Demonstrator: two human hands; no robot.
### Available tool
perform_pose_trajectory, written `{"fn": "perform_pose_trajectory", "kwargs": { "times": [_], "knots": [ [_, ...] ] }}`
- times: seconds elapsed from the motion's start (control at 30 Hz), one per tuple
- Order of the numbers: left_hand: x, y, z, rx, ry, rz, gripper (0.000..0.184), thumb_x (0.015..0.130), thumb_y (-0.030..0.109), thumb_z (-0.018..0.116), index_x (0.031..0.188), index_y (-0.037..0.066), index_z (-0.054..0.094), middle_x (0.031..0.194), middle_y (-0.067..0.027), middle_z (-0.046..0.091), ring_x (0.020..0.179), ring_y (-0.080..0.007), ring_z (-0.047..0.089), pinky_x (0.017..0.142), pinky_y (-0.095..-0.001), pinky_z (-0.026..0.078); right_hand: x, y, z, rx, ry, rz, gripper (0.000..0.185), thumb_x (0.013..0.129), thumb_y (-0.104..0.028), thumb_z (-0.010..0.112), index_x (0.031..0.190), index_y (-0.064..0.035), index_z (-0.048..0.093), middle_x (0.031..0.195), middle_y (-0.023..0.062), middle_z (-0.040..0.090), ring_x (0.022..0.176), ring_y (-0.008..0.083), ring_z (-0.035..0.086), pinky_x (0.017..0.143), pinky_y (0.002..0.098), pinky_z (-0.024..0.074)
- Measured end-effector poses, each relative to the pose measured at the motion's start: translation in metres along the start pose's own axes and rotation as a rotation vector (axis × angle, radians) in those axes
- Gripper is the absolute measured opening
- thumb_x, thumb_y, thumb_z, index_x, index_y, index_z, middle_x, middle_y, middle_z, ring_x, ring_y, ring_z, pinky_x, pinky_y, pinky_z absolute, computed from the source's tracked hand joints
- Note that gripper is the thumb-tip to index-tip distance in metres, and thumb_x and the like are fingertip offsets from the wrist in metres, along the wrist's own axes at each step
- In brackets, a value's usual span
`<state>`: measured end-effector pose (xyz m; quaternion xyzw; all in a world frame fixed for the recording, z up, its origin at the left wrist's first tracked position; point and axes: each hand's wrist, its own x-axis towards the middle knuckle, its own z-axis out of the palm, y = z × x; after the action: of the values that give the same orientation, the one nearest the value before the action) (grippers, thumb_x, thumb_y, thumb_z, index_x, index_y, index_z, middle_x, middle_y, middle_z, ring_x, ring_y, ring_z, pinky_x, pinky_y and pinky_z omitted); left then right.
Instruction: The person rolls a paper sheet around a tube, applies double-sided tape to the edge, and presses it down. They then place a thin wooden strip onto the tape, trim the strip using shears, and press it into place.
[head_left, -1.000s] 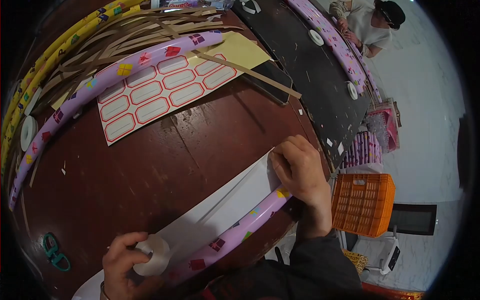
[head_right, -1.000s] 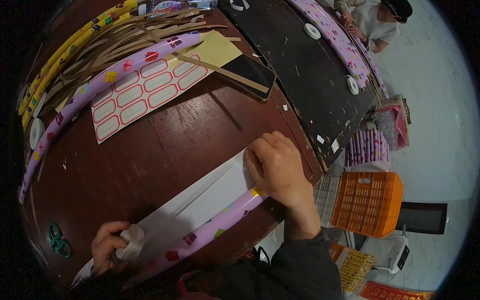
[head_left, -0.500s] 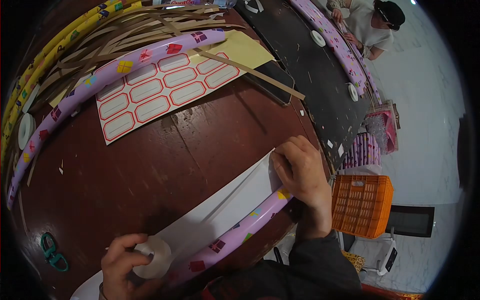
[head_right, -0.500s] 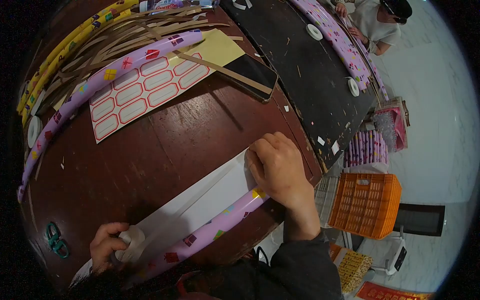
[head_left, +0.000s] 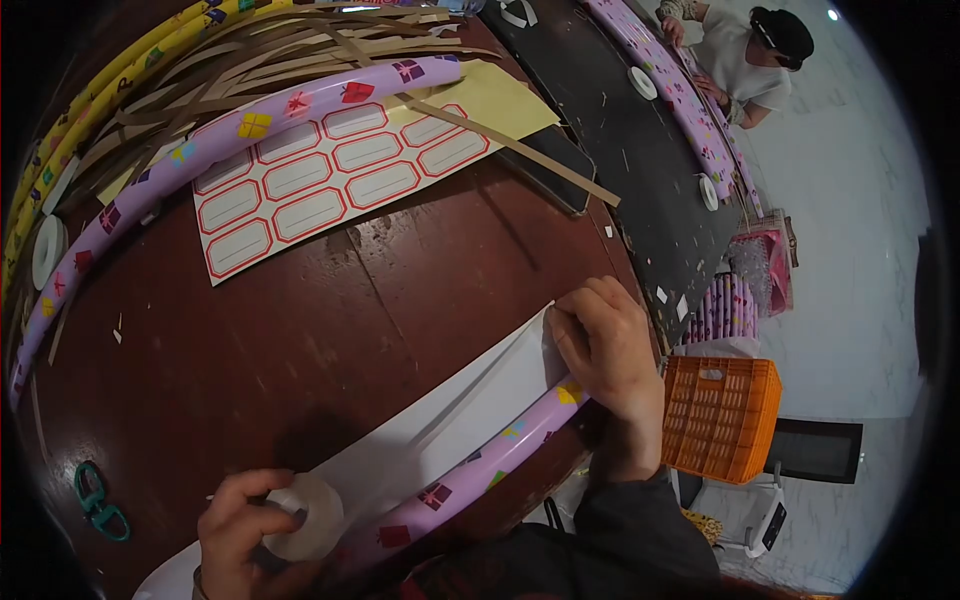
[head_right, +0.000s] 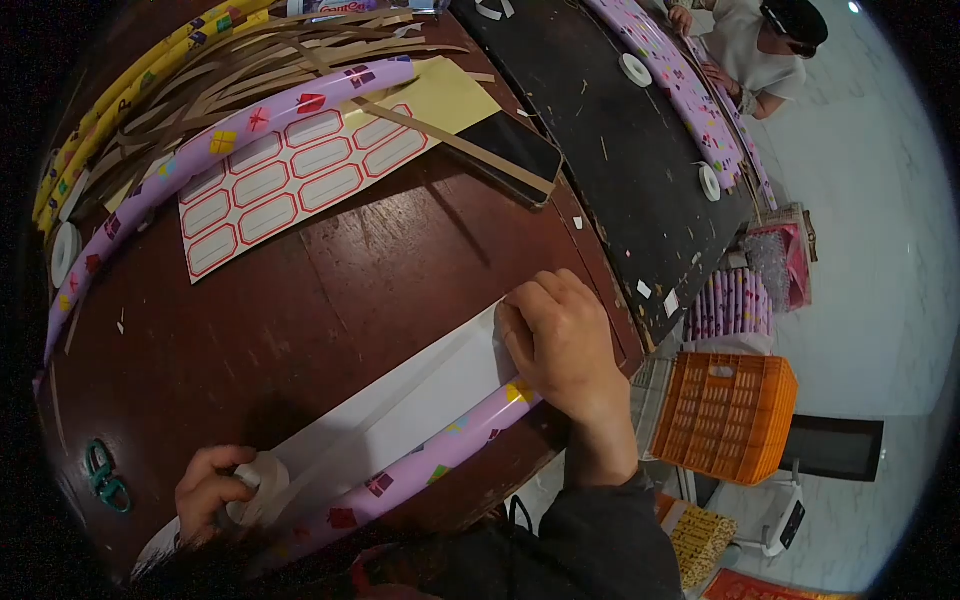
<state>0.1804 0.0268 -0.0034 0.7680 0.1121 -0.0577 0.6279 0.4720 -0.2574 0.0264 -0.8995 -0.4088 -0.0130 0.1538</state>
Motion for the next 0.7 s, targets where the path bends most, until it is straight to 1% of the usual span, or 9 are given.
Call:
{"fn": "perform_pose_trajectory", "kwargs": {
  "times": [0.13, 0.27, 0.33, 0.4, 0.47, 0.53, 0.7],
  "knots": [
    [0.004, 0.009, -0.001, 0.075, -0.011, 0.017, 0.025, 0.084, 0.013, 0.078, 0.101, 0.005, 0.062, 0.130, -0.0248, 0.048, 0.119, -0.0359, 0.055, 0.097, -0.0457, 0.049, -0.001, 0.000, 0.002, -0.018, 0.023, 0.002, 0.010, 0.074, -0.003, 0.070, 0.080, -0.0023, 0.062, 0.077, 0.0106, 0.059, 0.074, 0.0309, 0.056, 0.067, 0.0407, 0.0480],
    [-0.002, -0.006, -0.007, -0.022, -0.049, 0.001, 0.016, 0.088, 0.011, 0.071, 0.099, 0.005, 0.063, 0.133, -0.0236, 0.046, 0.121, -0.0363, 0.054, 0.099, -0.0459, 0.048, -0.001, -0.002, 0.000, -0.032, 0.014, 0.016, 0.010, 0.075, -0.001, 0.070, 0.082, -0.0005, 0.063, 0.077, 0.0106, 0.059, 0.076, 0.0304, 0.058, 0.066, 0.0391, 0.0482],
    [-0.004, -0.014, -0.010, -0.072, -0.073, -0.005, 0.011, 0.090, 0.009, 0.068, 0.099, 0.004, 0.064, 0.134, -0.0230, 0.045, 0.122, -0.0364, 0.053, 0.100, -0.0459, 0.048, -0.002, -0.001, 0.002, -0.016, 0.034, 0.025, 0.009, 0.073, -0.005, 0.071, 0.078, -0.0020, 0.063, 0.076, 0.0107, 0.059, 0.074, 0.0305, 0.057, 0.067, 0.0400, 0.0488],
    [-0.006, -0.022, -0.013, -0.120, -0.099, -0.014, 0.007, 0.092, 0.008, 0.065, 0.098, 0.004, 0.064, 0.136, -0.0224, 0.044, 0.122, -0.0366, 0.053, 0.101, -0.0460, 0.048, -0.002, -0.001, 0.002, -0.012, 0.039, 0.024, 0.009, 0.073, -0.005, 0.071, 0.078, -0.0019, 0.063, 0.075, 0.0107, 0.059, 0.074, 0.0304, 0.057, 0.067, 0.0399, 0.0490],
    [-0.011, -0.033, -0.018, -0.142, -0.113, -0.026, 0.007, 0.092, 0.008, 0.065, 0.098, 0.004, 0.065, 0.136, -0.0221, 0.043, 0.123, -0.0364, 0.052, 0.101, -0.0460, 0.047, -0.002, -0.001, 0.001, -0.008, 0.044, 0.022, 0.009, 0.073, -0.005, 0.071, 0.078, -0.0018, 0.064, 0.075, 0.0106, 0.059, 0.073, 0.0304, 0.057, 0.067, 0.0399, 0.0491],
    [-0.015, -0.042, -0.022, -0.184, -0.129, -0.055, 0.007, 0.092, 0.006, 0.064, 0.098, 0.005, 0.066, 0.137, -0.0213, 0.042, 0.124, -0.0361, 0.051, 0.102, -0.0460, 0.047, -0.002, -0.001, 0.000, -0.005, 0.038, 0.016, 0.010, 0.075, -0.001, 0.071, 0.082, -0.0007, 0.064, 0.077, 0.0104, 0.060, 0.074, 0.0294, 0.058, 0.064, 0.0384, 0.0484],
    [-0.025, -0.059, -0.025, -0.289, -0.159, -0.134, 0.009, 0.093, 0.004, 0.062, 0.099, 0.006, 0.069, 0.140, -0.0195, 0.040, 0.127, -0.0354, 0.049, 0.103, -0.0462, 0.045, -0.001, -0.001, 0.000, -0.014, 0.032, 0.017, 0.010, 0.075, 0.000, 0.070, 0.082, -0.0002, 0.064, 0.077, 0.0107, 0.059, 0.074, 0.0298, 0.058, 0.064, 0.0386, 0.0480]
  ]
}}
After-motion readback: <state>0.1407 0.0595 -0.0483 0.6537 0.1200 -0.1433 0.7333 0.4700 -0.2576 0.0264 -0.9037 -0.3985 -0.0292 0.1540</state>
